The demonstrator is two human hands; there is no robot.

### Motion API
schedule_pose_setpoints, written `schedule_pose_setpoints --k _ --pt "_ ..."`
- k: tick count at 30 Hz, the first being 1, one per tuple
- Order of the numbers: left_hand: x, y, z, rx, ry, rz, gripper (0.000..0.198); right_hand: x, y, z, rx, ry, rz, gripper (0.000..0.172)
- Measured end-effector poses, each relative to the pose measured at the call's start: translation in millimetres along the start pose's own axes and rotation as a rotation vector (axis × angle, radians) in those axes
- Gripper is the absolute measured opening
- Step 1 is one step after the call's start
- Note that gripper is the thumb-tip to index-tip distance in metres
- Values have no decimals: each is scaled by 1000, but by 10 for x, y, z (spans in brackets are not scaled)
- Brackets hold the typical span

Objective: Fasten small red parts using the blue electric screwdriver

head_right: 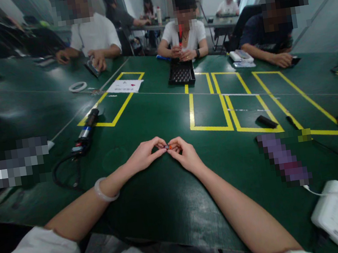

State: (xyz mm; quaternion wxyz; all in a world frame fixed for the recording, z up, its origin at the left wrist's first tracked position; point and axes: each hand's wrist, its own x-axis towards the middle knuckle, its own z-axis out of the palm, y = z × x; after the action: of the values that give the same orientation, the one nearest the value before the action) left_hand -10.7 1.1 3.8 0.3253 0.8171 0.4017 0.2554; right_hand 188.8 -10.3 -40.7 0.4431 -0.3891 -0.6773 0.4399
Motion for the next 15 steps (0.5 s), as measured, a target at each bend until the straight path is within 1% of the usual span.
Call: schedule_pose_setpoints --k 5,8,11,13,15 --pt "-4 -33 5 26 -8 3 24 11 -36 -8 -56 10 -6 16" --pt "2 -9 -46 57 -36 14 25 18 -40 -7 -62 6 8 15" --pt "4 -3 -179 114 -55 8 29 20 -41 -7 -61 5 22 15" --pt "-17 -50 -318 161 -27 -30 33 20 -42 -8 -59 5 35 15" --pt "-70 -153 -493 212 15 -99 38 20 -41 -10 -54 2 50 15"
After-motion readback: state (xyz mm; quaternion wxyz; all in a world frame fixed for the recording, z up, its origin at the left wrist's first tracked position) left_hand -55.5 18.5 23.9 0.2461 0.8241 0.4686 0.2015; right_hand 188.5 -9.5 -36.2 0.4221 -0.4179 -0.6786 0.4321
